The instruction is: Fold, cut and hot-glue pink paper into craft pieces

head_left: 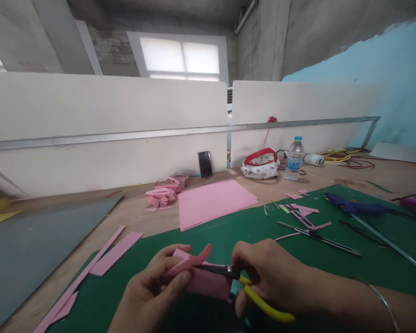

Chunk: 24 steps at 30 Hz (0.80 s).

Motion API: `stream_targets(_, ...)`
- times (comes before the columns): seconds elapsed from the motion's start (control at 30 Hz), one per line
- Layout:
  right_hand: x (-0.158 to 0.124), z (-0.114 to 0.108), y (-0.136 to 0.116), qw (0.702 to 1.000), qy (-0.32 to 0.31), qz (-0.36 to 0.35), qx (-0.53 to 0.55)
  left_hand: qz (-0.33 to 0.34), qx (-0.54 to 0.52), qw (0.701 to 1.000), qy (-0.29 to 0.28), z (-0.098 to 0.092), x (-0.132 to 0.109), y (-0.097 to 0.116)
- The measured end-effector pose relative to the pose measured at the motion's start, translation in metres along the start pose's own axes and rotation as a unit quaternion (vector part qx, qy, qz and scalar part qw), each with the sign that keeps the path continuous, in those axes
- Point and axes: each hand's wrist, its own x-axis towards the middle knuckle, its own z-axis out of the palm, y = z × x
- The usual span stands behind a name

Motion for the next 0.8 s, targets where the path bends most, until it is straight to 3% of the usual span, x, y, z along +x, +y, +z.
stream_targets(0.3, -0.001, -0.005, -0.008, 0.999, -0.027, -0.017, -0.008, -0.003, -0.036, 0.999, -0.035, 0.005, -0.004, -0.001)
stream_targets(0.8, -0.004, 0.007, -0.006, 1.0, 0.015, -0.012, 0.004, -0.031, -0.085, 0.992, -0.09, 0.005, -0.003, -0.007)
